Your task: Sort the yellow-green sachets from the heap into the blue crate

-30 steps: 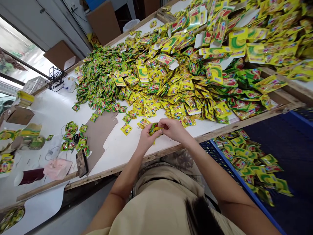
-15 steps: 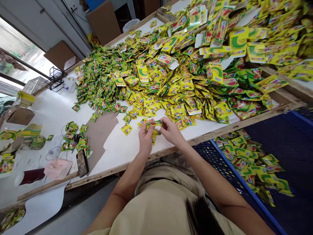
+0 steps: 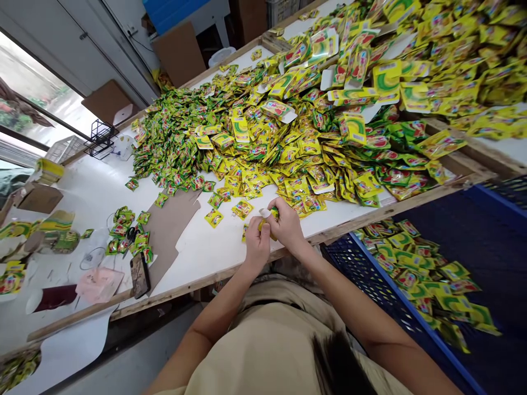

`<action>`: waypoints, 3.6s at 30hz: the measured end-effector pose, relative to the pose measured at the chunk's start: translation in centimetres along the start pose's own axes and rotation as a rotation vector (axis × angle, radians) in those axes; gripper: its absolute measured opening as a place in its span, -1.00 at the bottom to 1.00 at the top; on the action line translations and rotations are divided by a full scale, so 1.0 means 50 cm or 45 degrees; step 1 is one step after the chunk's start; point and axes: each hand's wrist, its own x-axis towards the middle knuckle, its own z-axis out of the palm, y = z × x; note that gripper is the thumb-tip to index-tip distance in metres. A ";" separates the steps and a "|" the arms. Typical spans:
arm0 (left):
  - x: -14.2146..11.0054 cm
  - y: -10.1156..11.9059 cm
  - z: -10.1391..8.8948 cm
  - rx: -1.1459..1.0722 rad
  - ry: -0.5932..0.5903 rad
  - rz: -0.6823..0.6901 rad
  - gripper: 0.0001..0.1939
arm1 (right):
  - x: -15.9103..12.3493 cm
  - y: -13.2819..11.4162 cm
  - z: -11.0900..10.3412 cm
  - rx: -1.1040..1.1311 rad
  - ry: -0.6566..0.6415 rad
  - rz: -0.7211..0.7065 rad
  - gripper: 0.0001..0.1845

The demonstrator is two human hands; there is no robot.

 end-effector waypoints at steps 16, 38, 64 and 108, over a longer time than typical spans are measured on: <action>0.024 -0.004 -0.016 -0.460 -0.008 -0.517 -0.53 | 0.033 0.042 -0.047 0.163 -0.317 0.194 -0.63; 0.091 -0.048 -0.001 -0.444 0.061 -0.459 -0.71 | 0.050 0.107 -0.031 0.407 -0.506 0.396 -0.66; 0.203 -0.016 -0.116 -0.468 0.073 -0.287 -0.40 | 0.051 0.103 -0.039 0.777 -0.007 0.548 -0.57; 0.043 -0.044 -0.016 -0.851 0.138 -0.412 -0.53 | 0.079 0.048 -0.068 -0.193 -0.091 0.150 -0.64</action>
